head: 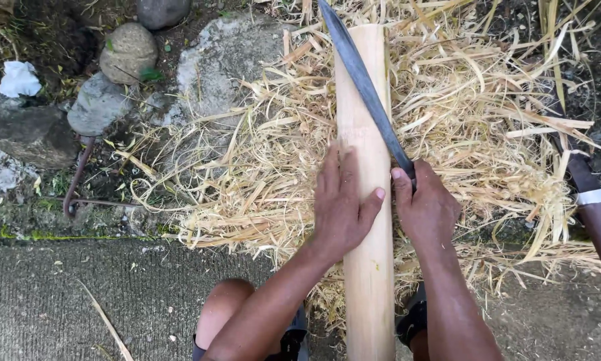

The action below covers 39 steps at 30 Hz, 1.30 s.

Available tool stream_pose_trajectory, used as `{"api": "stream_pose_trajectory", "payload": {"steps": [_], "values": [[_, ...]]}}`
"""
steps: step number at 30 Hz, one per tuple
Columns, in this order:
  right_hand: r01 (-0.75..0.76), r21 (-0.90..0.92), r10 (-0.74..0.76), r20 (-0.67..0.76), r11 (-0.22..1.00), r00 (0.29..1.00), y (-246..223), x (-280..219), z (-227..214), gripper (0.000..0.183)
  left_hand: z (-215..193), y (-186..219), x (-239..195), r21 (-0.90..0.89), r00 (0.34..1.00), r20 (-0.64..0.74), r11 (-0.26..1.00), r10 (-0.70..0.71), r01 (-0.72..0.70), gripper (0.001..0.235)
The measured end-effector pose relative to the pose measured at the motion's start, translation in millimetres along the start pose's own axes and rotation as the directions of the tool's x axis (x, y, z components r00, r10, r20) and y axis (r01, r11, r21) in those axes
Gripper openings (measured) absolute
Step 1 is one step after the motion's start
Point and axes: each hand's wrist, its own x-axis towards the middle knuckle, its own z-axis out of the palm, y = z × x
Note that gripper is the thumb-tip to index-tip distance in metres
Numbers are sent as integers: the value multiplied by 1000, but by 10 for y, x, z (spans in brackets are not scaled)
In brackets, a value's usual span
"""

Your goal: The recorder is using a drawknife to scrape the outer skin off a bamboo pole.

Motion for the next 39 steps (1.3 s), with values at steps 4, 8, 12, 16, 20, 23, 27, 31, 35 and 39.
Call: {"api": "stream_pose_trajectory", "payload": {"steps": [4, 8, 12, 16, 20, 23, 27, 31, 35, 39], "values": [[-63, -36, 65, 74, 997, 995, 43, -9, 36, 44, -416, -27, 488, 234, 984, -1, 957, 176, -171, 66], [62, -15, -62, -53, 998, 997, 101, -20, 105, 51, -469, -254, 1282, 361, 893, 106, 820, 437, -443, 59], [0, -50, 0, -9, 999, 1000, -12, -24, 67, 50, -217, -307, 1705, 379, 899, 133, 817, 416, -434, 69], [-33, -111, 30, -30, 993, 999, 70, -25, 138, 46, -78, -323, 1588, 285, 929, 77, 885, 362, -369, 67], [21, -122, -27, -46, 992, 999, 84, 5, 152, 46, -70, -361, 1563, 332, 949, 5, 895, 315, -299, 63], [22, -99, -29, -66, 995, 997, 85, -47, 166, 47, -91, -357, 1527, 379, 949, 34, 875, 313, -302, 64], [54, -79, -61, -91, 995, 994, 128, 24, 133, 50, -106, -302, 1577, 405, 944, 23, 861, 328, -309, 64], [42, -32, -45, -96, 999, 994, 102, -67, 172, 51, -106, -361, 1504, 401, 958, 88, 871, 271, -283, 62], [-23, 6, 22, 32, 1000, 999, 115, -185, 44, 49, -82, -401, 1295, 392, 948, 57, 866, 314, -311, 64], [63, 92, -58, -55, 994, 997, 50, 93, -58, 48, -146, -189, 1556, 539, 966, 76, 805, 246, -248, 66]]}}
